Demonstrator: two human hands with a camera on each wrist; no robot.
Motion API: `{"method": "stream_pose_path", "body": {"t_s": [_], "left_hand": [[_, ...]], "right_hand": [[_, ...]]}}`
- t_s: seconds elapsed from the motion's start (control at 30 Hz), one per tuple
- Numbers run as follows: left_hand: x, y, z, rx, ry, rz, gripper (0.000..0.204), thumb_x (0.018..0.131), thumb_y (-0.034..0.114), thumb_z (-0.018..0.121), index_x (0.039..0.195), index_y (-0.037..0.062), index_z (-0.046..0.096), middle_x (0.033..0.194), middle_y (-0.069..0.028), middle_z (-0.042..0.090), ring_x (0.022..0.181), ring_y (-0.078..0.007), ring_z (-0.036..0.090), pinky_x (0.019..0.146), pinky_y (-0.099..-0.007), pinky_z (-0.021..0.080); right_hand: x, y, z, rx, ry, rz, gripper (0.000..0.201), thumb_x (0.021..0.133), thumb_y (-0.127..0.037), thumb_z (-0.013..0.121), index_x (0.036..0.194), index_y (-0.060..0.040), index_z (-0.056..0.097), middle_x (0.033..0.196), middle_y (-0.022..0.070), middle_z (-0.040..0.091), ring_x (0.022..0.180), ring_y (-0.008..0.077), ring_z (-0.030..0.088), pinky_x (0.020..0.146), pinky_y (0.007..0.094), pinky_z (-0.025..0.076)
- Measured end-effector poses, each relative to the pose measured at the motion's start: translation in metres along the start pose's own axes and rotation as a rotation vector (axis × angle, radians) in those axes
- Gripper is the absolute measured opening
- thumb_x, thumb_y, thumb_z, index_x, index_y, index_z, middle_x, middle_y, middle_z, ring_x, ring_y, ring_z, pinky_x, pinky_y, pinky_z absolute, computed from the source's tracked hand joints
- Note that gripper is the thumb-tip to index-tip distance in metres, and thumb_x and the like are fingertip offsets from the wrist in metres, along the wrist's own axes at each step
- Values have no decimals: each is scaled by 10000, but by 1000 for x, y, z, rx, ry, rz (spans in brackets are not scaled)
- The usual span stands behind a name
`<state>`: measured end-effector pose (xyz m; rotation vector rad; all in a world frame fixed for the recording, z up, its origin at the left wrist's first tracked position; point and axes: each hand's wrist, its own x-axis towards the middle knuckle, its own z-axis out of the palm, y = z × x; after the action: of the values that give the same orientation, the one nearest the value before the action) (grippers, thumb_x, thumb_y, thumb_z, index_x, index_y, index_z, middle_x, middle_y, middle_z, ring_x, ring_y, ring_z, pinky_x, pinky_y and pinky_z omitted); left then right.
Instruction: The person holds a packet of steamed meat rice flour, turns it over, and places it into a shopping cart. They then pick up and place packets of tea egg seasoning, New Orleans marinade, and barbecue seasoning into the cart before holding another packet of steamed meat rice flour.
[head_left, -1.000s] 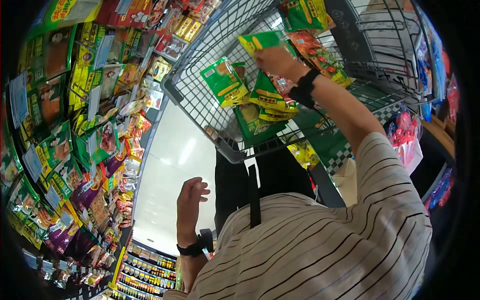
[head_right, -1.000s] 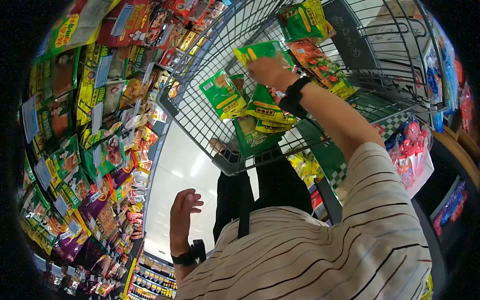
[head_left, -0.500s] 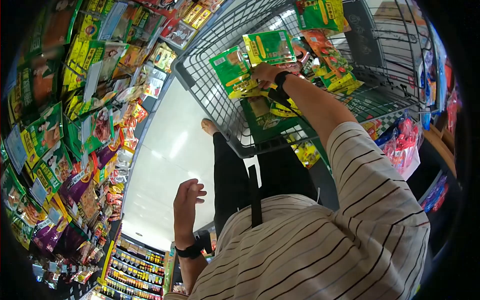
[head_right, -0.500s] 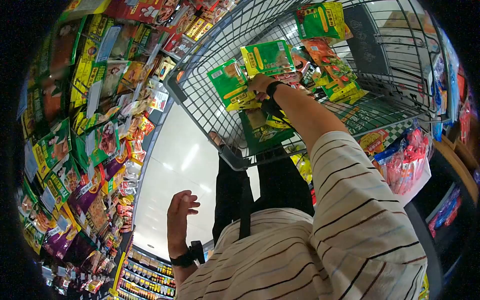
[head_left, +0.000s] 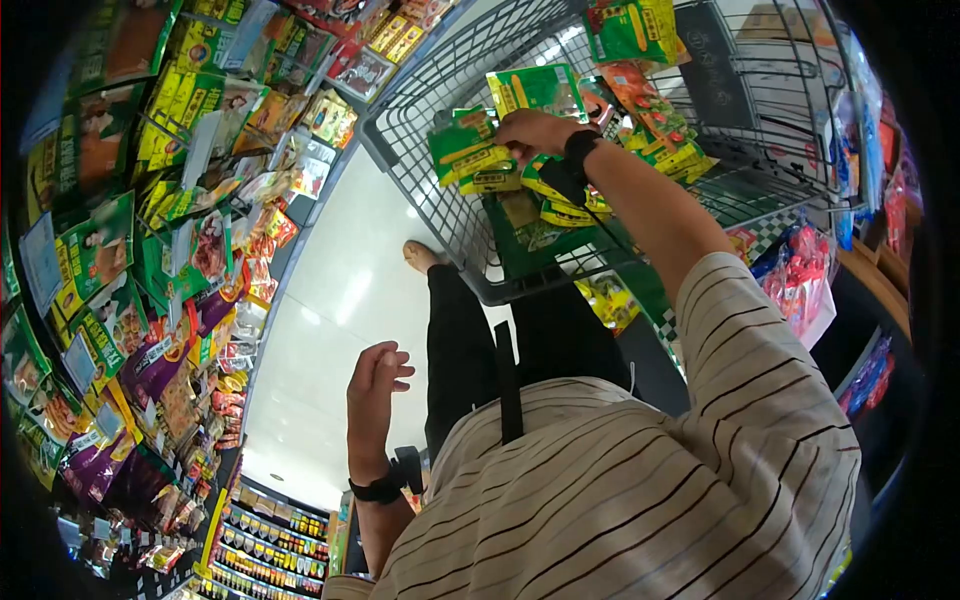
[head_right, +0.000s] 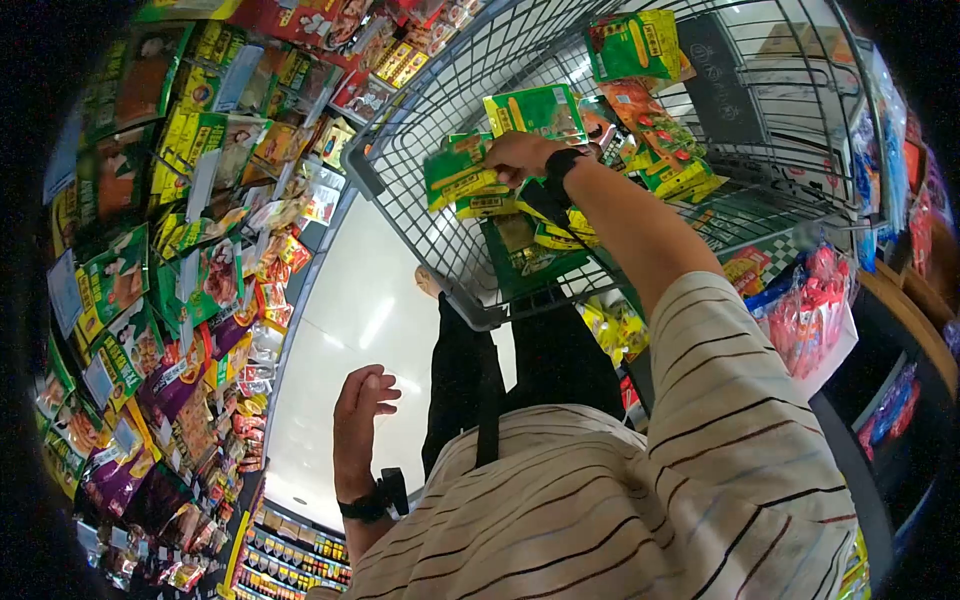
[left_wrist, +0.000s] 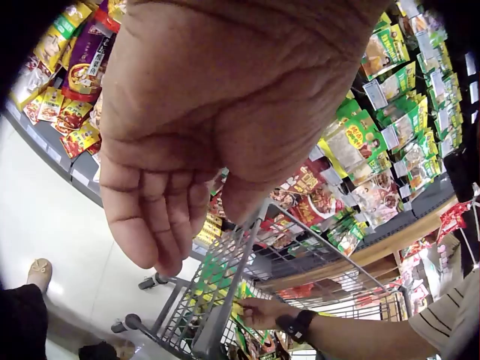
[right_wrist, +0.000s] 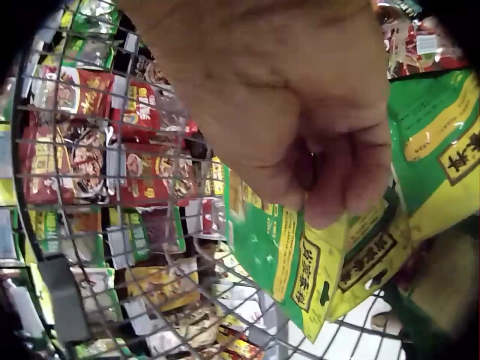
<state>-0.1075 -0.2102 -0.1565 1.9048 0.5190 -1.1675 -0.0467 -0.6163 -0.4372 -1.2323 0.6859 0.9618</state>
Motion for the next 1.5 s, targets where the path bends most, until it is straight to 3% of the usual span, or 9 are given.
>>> {"method": "stream_pose_path", "body": {"t_s": [0.2,0.33,0.53,0.67,0.7,0.8,0.83,1.07,1.5], "left_hand": [[6,14,-10,18,-25,141,328,1020,230,530,1241,-7,579,1061,-122,688,923,-180,674,771,-293,530],[23,28,-19,51,-65,349,470,985,202,600,1396,17,467,1320,-170,581,1112,-240,632,902,-347,517],[0,81,-20,612,154,1056,722,851,49,698,1495,68,374,1484,-193,443,1376,-303,450,1106,-377,379],[-2,79,-41,532,116,1360,488,804,-23,690,1279,70,622,1291,-176,614,1218,-323,580,1030,-338,446],[-6,76,-48,384,78,1312,290,882,57,682,1172,41,683,1158,-117,693,1071,-257,655,916,-320,506],[-36,75,-75,-261,-162,662,259,957,168,659,1192,61,685,1091,-50,711,995,-156,652,908,-290,486],[-38,72,-84,-309,-192,699,299,1005,247,609,1205,35,678,1090,-13,698,981,-86,624,890,-282,494],[-57,52,-135,-625,-318,808,335,973,173,647,1263,8,616,1215,-62,670,1041,-145,659,907,-310,533],[-99,10,-193,-630,-273,841,418,966,208,656,1333,36,553,1271,-71,635,1091,-161,641,943,-333,528]], "right_hand": [[-106,-36,19,-50,-23,-321,190,957,-184,605,966,4,575,720,33,563,616,127,569,609,294,510],[-166,-46,51,362,-103,-267,161,967,-161,602,1002,-22,529,840,10,538,603,110,522,570,295,475],[-253,-69,143,463,-218,-330,139,952,-153,640,1020,-56,566,767,2,546,520,94,479,506,272,424],[-287,-81,212,484,-297,-404,234,982,-224,614,1100,-23,595,705,27,548,511,103,477,511,276,446],[-292,-87,219,426,-280,-466,261,995,-254,594,1113,-21,597,718,32,563,527,104,501,521,276,450],[-302,-101,242,299,-40,-612,339,1016,-332,556,1145,-21,603,770,44,609,570,104,560,549,265,456],[-305,-108,252,261,69,-655,363,1020,-355,547,1154,-22,605,790,47,624,584,104,578,558,260,456],[-325,-130,333,-171,-44,-709,268,988,-311,599,1023,-49,646,855,-2,635,601,74,584,591,202,432],[-318,-136,413,-171,31,-795,238,971,-285,622,990,-48,633,844,-13,608,591,69,558,597,213,442]]}}
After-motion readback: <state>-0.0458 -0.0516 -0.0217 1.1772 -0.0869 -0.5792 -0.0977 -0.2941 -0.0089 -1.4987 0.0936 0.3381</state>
